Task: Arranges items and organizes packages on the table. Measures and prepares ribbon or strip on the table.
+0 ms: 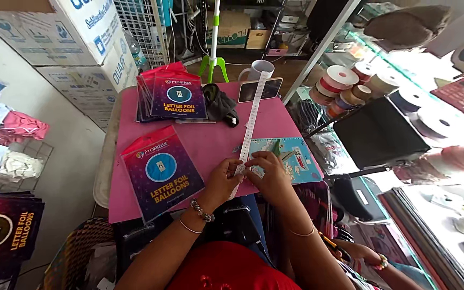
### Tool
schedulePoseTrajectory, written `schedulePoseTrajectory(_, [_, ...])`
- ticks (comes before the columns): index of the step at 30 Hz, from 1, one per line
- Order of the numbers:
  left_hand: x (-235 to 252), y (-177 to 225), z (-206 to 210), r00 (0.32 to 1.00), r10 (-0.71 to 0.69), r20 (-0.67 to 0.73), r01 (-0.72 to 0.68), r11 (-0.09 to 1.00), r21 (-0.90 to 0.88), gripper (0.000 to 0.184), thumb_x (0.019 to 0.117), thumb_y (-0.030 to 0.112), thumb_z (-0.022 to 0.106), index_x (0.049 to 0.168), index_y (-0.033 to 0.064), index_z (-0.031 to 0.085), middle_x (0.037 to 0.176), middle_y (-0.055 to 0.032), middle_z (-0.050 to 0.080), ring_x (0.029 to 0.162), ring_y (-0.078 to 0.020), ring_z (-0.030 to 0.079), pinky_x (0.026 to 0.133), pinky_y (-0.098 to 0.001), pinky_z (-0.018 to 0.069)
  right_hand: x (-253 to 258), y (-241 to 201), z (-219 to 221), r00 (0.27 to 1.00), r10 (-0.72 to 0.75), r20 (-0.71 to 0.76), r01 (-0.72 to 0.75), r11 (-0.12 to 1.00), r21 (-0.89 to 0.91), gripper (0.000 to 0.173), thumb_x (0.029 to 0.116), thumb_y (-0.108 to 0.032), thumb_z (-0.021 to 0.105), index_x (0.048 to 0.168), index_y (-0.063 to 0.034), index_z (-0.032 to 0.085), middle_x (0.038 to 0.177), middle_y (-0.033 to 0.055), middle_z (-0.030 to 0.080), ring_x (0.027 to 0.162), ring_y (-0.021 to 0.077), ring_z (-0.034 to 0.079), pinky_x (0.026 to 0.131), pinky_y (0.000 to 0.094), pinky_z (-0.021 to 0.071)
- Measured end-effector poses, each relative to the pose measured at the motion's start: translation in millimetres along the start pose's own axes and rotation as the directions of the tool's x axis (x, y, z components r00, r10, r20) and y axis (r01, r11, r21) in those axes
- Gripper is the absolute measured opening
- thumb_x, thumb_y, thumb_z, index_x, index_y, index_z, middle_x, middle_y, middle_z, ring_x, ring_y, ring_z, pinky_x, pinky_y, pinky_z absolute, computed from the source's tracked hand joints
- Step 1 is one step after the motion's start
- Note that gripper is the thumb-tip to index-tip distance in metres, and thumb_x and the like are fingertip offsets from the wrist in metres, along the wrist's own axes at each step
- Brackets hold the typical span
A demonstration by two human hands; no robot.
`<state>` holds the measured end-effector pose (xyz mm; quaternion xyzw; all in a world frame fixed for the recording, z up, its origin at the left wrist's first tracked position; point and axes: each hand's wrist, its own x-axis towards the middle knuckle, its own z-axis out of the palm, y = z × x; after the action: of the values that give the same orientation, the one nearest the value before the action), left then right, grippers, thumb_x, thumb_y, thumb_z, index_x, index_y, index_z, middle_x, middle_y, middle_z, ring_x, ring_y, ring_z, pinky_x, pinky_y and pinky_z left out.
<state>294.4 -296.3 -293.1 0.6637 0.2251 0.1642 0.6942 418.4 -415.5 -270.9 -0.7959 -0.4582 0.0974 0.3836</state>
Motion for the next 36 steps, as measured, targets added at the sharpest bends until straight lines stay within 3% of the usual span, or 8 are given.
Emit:
schedulePoseTrajectory(4, [-1.9,-4.5,-1.0,0.998,0.061,0.017,-0.062,0.997,0.040,0.036,0.0949,-0.001,0.065,0.130,-0.0052,0.058,0.113,-0.0120,0.069,0.089,-0.0084,0.070,0.083,-0.0238,0.0587,-9.7,5.8,11.9,0.997,0.006,-0.080,-0.005,1.000,0.011,0.021,0.0911,-0.022,0.074,0.107,-0.0088,0.078,0.128,0.0170,0.065,0.118,0.0370,0.057,0.099,0.0523,0.0469])
schedulePoseTrajectory(15, [-2.2,-4.2,-0.8,0.999,0.053,0.000,-0.053,0.996,0.070,0.034,0.0965,0.001,0.063,0.130,-0.0056,0.061,0.119,-0.0143,0.069,0.097,-0.0079,0.070,0.089,-0.0229,0.0573,-15.1,10.6,26.1,0.972,-0.062,-0.225,0.052,0.997,-0.052,0.016,0.0905,-0.021,0.073,0.098,-0.0090,0.080,0.122,0.0154,0.068,0.113,0.0342,0.061,0.095,0.0491,0.0493])
schedulePoseTrajectory(36, [-2.5,-3.1,-2.9,0.998,0.056,0.026,-0.058,0.995,0.081,0.034,0.0961,0.000,0.062,0.130,-0.0062,0.061,0.120,-0.0162,0.069,0.100,-0.0089,0.070,0.091,-0.0230,0.0564,-16.9,11.3,30.5,0.945,-0.185,-0.271,0.148,0.977,-0.152,0.011,0.0885,-0.018,0.074,0.091,-0.0088,0.079,0.123,0.0169,0.068,0.113,0.0362,0.061,0.095,0.0502,0.0495])
